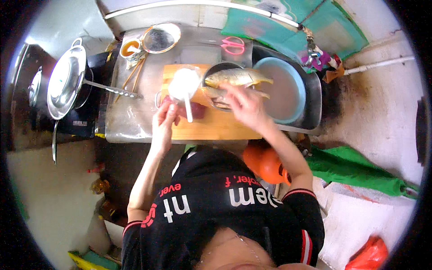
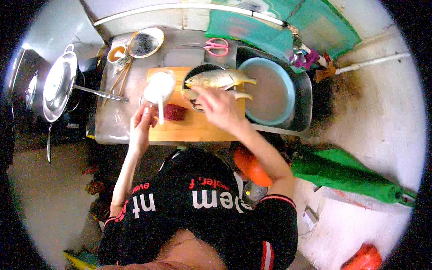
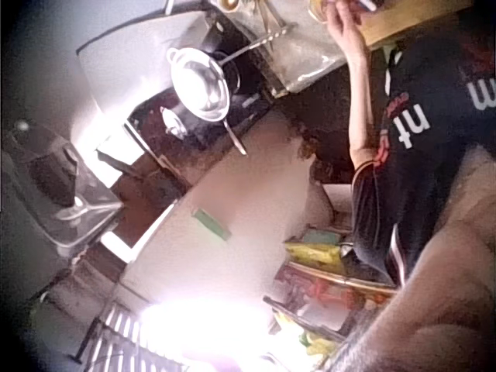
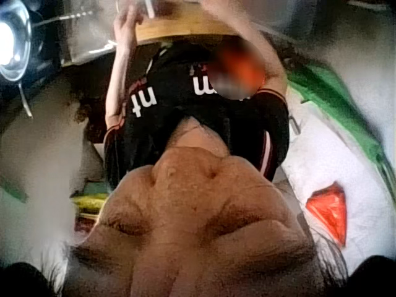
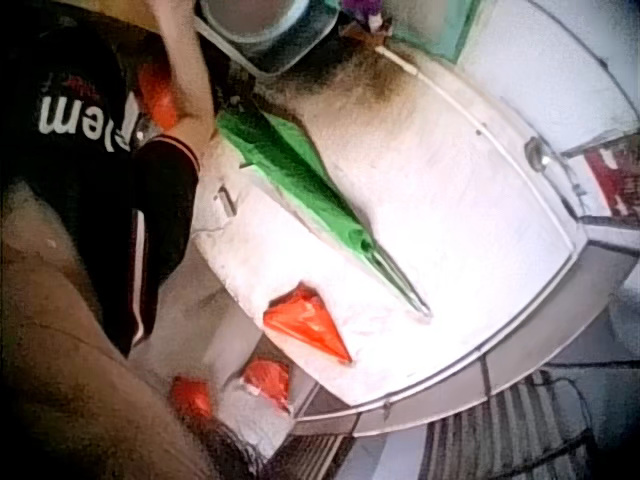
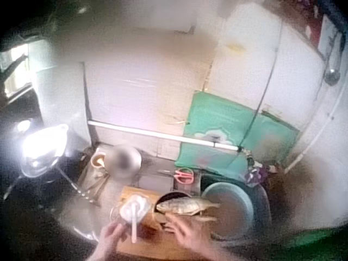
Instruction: The person seasons two whole fish with salt on a wooden cutting board, then rinses a basin and refills it with water. They subsequently stir a pan of cooking meat on the stove and add water to it.
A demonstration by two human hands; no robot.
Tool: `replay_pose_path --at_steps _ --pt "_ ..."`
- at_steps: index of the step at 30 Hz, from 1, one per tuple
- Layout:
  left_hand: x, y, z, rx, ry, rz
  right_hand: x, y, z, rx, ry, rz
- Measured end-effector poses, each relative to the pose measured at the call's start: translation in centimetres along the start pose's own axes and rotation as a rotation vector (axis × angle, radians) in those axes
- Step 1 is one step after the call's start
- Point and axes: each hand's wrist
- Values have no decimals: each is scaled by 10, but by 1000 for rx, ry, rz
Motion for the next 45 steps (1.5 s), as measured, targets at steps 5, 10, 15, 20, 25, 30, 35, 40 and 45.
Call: replay_pose_path --at_steps 5,10,15,20,25,30,35,40,45 --pt "5 -23 -5 -82 -30 -76 -9 -32 -48 71 117 21" --pt "3 -35 0 -27 -62 -128 -7 -44 -34 230 37 285" --pt "5 -33 -4 15 -88 -190 4 1 -38 206 11 232" --pt "2 -37 -4 5 -51 -179 1 19 -34 330 -226 349" --pt "1 -38 -7 46 -67 -185 4 11 -24 384 -262 415" --pt "1 -37 -11 105 -59 -161 -2 -2 -15 579 -425 423" --pt "2 -39 -9 95 -14 -166 -1 1 -10 825 -609 553" --pt "4 -43 -10 59 -3 -182 -3 7 0 1037 -755 674" --pt "8 -38 -8 51 -1 -203 -10 17 29 1252 -766 784"
Point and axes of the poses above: each hand's wrist, its own x-axis towards the middle knuckle, its own y-axis out of the back of the hand, z = x × y, and after that the axes turned 4 degrees about x, right-handed
